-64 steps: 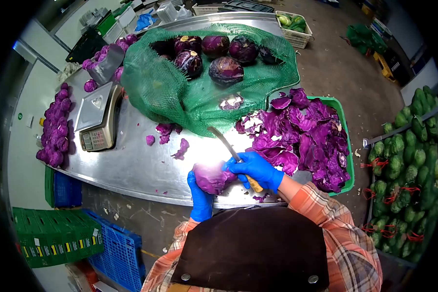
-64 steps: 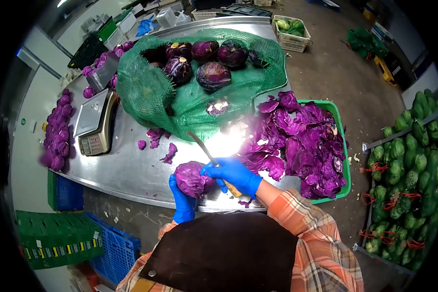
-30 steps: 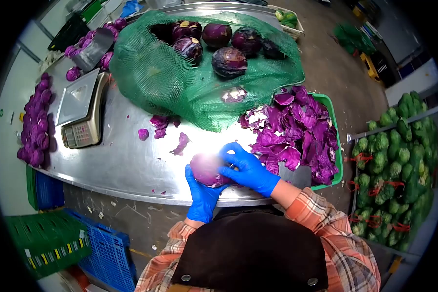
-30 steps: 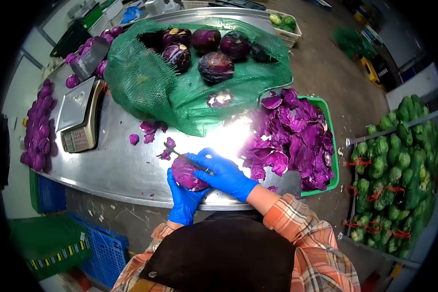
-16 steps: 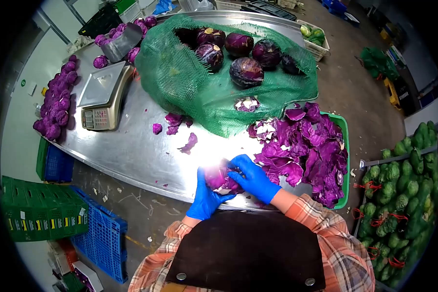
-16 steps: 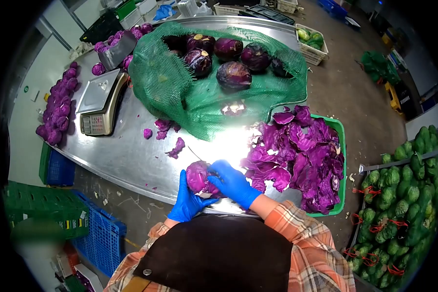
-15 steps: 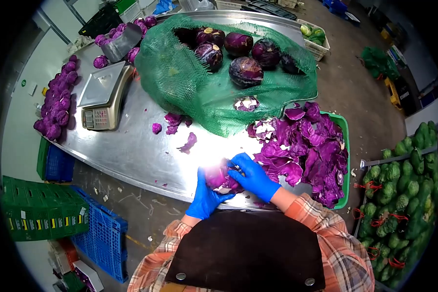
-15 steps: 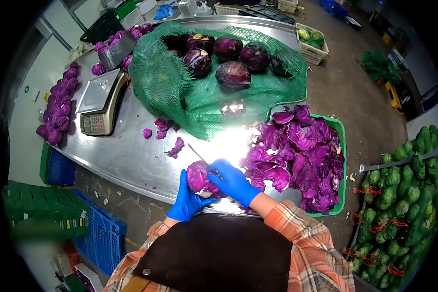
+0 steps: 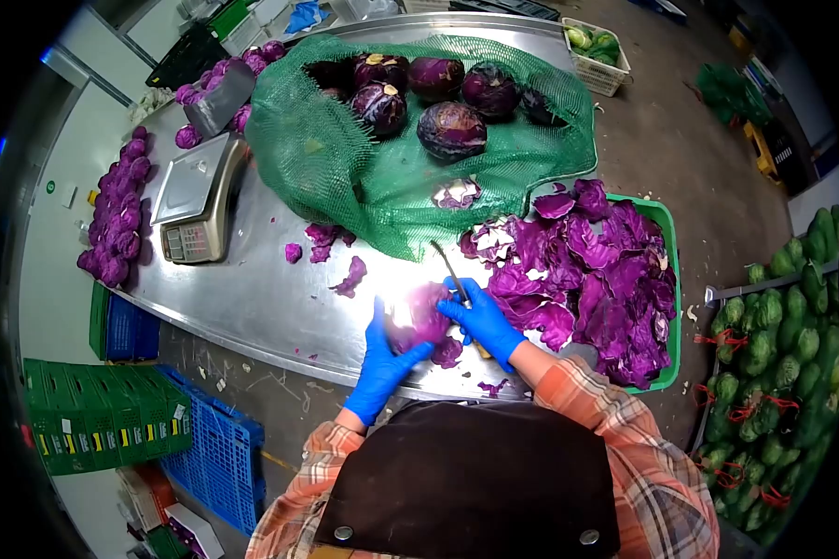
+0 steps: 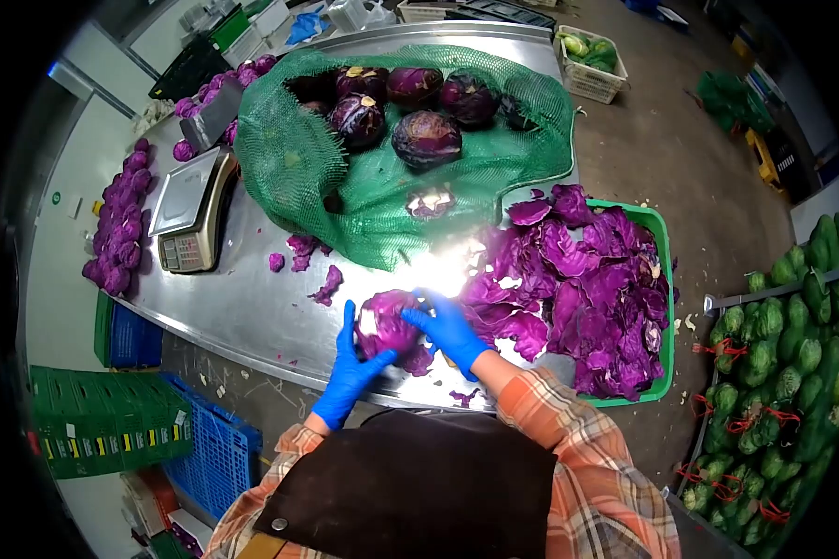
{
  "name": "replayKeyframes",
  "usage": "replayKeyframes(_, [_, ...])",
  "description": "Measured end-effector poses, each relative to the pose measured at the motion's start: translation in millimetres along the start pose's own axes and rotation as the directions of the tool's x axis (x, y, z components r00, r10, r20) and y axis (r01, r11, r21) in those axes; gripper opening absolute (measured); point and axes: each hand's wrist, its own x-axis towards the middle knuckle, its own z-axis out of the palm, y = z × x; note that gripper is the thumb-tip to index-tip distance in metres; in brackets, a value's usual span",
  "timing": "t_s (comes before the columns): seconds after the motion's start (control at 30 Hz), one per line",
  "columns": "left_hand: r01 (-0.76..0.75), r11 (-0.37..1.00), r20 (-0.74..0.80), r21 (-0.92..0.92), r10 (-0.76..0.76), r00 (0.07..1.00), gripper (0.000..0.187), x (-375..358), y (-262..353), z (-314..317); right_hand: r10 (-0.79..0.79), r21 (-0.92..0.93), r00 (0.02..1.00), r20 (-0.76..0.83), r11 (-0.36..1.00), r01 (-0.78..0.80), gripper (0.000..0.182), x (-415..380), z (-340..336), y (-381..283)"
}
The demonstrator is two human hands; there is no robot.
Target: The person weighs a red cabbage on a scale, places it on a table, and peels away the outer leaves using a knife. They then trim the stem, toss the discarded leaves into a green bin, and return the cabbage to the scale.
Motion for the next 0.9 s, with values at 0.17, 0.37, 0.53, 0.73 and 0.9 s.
replayKeyframes(0.17, [0.058,0.951,-0.077,-0.304,-0.086,0.993,0.099,15,26,4,-0.010,-0.053,0.998,-0.058,0.999,0.007,0.035,10,4,0])
replayKeyframes(0.37, [0.260,0.908,0.126,-0.328,-0.231,0.965,0.066,20,9,-25,-0.089,-0.203,0.996,0.010,0.975,0.089,0.034,2,-7,-3])
replayKeyframes(0.53, [0.347,0.898,0.216,-0.269,-0.295,0.931,0.072,33,26,-29,-0.271,-0.397,0.958,0.091,0.873,0.284,0.060,4,-6,-11])
replayKeyframes(0.73, [0.336,0.921,0.194,-0.199,-0.300,0.934,0.072,40,27,-26,-0.155,-0.460,0.972,0.178,0.860,0.221,0.070,34,-6,-5])
replayKeyframes(0.9, [0.316,0.915,0.199,-0.251,-0.271,0.942,0.069,46,16,-29,-0.327,-0.494,0.919,0.222,0.774,0.395,0.053,32,-6,-3])
